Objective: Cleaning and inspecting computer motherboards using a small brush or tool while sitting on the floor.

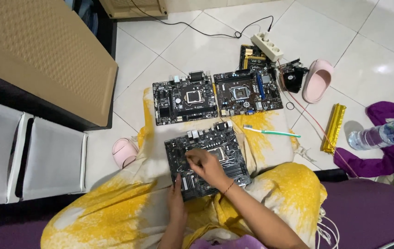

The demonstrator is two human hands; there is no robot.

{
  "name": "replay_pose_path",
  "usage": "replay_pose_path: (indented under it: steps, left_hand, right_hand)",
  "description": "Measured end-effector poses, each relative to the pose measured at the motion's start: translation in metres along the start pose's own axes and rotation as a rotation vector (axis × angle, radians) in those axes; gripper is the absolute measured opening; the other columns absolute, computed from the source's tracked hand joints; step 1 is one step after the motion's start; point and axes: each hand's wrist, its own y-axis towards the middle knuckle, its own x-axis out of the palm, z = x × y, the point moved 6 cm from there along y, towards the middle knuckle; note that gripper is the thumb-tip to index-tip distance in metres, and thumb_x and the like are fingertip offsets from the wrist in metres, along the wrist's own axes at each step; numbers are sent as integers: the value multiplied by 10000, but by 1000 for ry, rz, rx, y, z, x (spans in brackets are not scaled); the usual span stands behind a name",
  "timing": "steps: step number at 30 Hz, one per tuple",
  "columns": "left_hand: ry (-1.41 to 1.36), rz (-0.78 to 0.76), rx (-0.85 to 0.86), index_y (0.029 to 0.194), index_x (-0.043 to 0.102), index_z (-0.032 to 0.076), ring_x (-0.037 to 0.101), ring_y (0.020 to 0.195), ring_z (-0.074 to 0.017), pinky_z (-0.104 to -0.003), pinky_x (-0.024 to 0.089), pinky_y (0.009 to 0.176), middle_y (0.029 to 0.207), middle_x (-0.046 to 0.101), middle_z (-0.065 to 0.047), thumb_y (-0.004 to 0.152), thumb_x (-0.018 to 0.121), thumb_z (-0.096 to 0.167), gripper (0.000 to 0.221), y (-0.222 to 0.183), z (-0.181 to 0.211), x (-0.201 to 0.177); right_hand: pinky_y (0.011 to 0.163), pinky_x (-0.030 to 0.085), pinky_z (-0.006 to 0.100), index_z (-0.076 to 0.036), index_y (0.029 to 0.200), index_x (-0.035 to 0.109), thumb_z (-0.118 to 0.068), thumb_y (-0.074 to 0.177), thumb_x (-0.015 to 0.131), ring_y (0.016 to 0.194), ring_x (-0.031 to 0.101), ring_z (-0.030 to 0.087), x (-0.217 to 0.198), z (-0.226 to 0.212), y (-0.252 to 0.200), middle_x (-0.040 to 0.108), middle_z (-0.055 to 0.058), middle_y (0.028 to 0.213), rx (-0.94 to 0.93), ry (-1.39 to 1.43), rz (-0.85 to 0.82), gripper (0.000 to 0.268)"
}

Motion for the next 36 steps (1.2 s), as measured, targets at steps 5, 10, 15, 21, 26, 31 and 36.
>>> replay_pose_path:
  steps: [5, 10, 15, 21, 26, 31, 36]
  left_hand:
    - [-54, -35, 88, 1445, 598, 139, 432, 1467, -230, -392, 345, 1177, 1580, 505, -36, 849, 637, 491, 694, 5, 1, 3]
    - [-93, -60, 87, 1497, 527, 130, 486, 1409, -234, -392, 379, 1167, 1559, 514, -62, 858, 558, 552, 766, -10, 8, 3]
    - [-120, -80, 53, 1492, 525, 125, 569, 1331, -264, -419, 448, 1122, 1493, 586, -90, 864, 476, 618, 800, -26, 11, 5]
    - [-157, -197, 216, 1625, 265, 153, 43, 1583, -340, -512, 30, 1284, 1702, 124, -172, 1032, 467, 576, 756, -55, 26, 10]
    - [-137, -209, 243, 1624, 233, 105, 34, 1588, -331, -493, 10, 1287, 1710, 106, -166, 1074, 419, 491, 698, -70, 40, 14]
    - [-113, -205, 241, 1634, 215, 126, 44, 1585, -332, -498, 21, 1292, 1710, 109, -158, 1057, 391, 535, 729, -71, 40, 14]
    - [-96, -182, 231, 1631, 255, 143, 77, 1582, -331, -501, 55, 1290, 1703, 154, -160, 1044, 437, 551, 738, -54, 29, 11]
  right_hand:
    - [866, 614, 384, -59, 1092, 681, -44, 876, 621, 951, 724, 263, 12, -26, -9, 735, 126, 1028, -199, -42, -127, 225]
    - [844, 604, 334, -39, 1079, 642, -170, 985, 527, 936, 734, 230, -1, 11, -4, 726, 124, 1090, 84, 95, -54, 198]
    - [885, 562, 302, 27, 1072, 652, -163, 997, 508, 951, 734, 219, -11, 10, -3, 701, 119, 1156, 120, 148, -54, 250]
    - [808, 577, 401, -97, 1132, 708, -129, 951, 646, 974, 710, 316, -11, 11, -9, 741, 137, 1044, 111, 244, 63, 195]
    - [778, 564, 401, -66, 1044, 702, -159, 956, 617, 878, 716, 316, -4, 22, -9, 746, 143, 970, 124, 149, 31, 154]
    - [758, 565, 430, -38, 1017, 683, -183, 948, 605, 872, 707, 365, -4, 0, -10, 726, 194, 927, 84, 70, -66, 179]
    - [718, 574, 394, -31, 1076, 658, -211, 982, 545, 794, 707, 342, -6, -12, -9, 718, 182, 858, 91, 26, -43, 232]
